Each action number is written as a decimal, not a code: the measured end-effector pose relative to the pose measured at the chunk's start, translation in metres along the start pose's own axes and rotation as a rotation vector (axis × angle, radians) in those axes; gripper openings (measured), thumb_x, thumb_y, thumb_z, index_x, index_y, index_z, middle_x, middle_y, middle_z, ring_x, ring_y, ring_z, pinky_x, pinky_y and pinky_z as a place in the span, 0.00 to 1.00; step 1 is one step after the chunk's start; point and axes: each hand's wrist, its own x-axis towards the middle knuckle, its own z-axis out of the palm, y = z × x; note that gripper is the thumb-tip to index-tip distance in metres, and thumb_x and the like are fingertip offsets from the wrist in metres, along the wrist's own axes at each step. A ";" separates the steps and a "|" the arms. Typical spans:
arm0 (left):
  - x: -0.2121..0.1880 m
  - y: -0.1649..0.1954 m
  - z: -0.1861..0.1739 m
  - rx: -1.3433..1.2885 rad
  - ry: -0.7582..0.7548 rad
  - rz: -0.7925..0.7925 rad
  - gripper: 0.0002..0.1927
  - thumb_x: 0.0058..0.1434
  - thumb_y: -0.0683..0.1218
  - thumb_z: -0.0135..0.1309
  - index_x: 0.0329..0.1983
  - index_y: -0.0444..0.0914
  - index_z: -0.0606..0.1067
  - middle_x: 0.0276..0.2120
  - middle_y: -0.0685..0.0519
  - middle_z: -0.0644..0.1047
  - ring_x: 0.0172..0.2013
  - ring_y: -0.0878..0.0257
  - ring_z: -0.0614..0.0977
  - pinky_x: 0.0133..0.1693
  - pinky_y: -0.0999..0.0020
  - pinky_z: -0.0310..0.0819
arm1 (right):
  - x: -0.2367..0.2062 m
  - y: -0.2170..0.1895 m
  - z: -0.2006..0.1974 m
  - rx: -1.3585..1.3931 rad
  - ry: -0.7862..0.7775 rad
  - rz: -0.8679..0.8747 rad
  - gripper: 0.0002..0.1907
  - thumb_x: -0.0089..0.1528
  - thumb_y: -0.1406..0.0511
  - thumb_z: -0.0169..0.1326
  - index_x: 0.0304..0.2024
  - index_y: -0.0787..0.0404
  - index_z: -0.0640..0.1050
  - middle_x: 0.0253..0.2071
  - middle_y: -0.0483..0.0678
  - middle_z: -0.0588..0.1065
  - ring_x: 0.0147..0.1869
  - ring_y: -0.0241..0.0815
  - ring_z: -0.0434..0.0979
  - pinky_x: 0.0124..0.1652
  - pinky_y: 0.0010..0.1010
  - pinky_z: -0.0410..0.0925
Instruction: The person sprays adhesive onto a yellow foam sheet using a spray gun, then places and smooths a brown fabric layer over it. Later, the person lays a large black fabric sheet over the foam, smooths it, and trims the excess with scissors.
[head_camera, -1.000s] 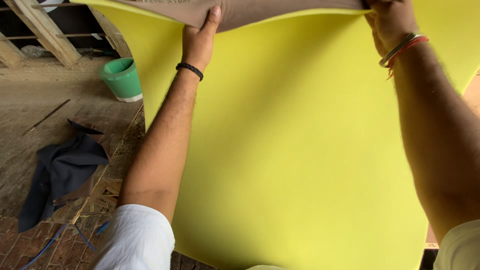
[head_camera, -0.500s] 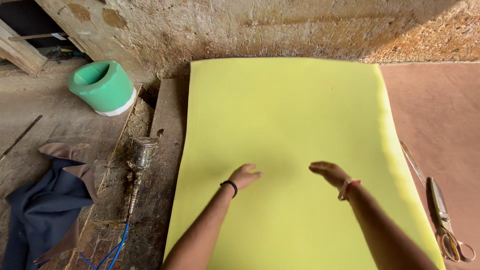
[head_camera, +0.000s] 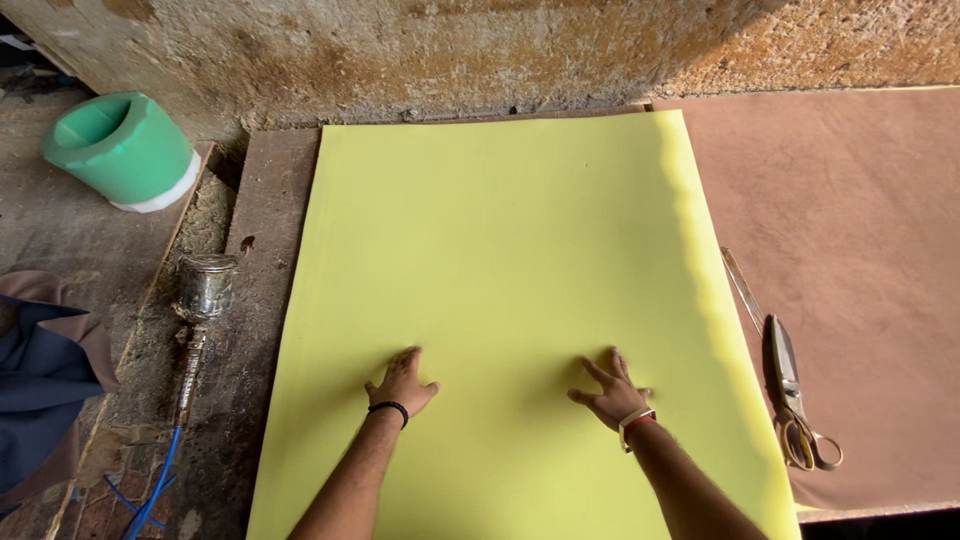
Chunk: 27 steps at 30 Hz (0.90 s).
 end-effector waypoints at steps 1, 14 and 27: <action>0.002 0.002 0.001 -0.024 0.018 -0.021 0.47 0.62 0.64 0.52 0.79 0.53 0.45 0.79 0.64 0.43 0.77 0.63 0.45 0.70 0.30 0.41 | -0.001 0.004 -0.005 -0.001 -0.045 0.013 0.42 0.56 0.38 0.55 0.72 0.31 0.63 0.82 0.45 0.32 0.87 0.43 0.29 0.73 0.68 0.36; -0.070 0.026 0.104 -0.198 0.453 -0.056 0.37 0.58 0.55 0.58 0.71 0.49 0.63 0.76 0.49 0.53 0.75 0.54 0.55 0.67 0.45 0.56 | -0.037 0.163 -0.105 0.371 0.548 0.359 0.42 0.51 0.55 0.70 0.62 0.65 0.68 0.58 0.62 0.71 0.60 0.59 0.72 0.55 0.45 0.67; -0.137 -0.035 0.121 -0.830 0.632 -1.034 0.53 0.48 0.64 0.70 0.70 0.36 0.61 0.69 0.39 0.58 0.69 0.43 0.60 0.60 0.33 0.63 | -0.039 0.145 -0.149 0.579 0.494 0.213 0.25 0.60 0.58 0.65 0.53 0.68 0.78 0.46 0.59 0.80 0.46 0.52 0.80 0.47 0.40 0.71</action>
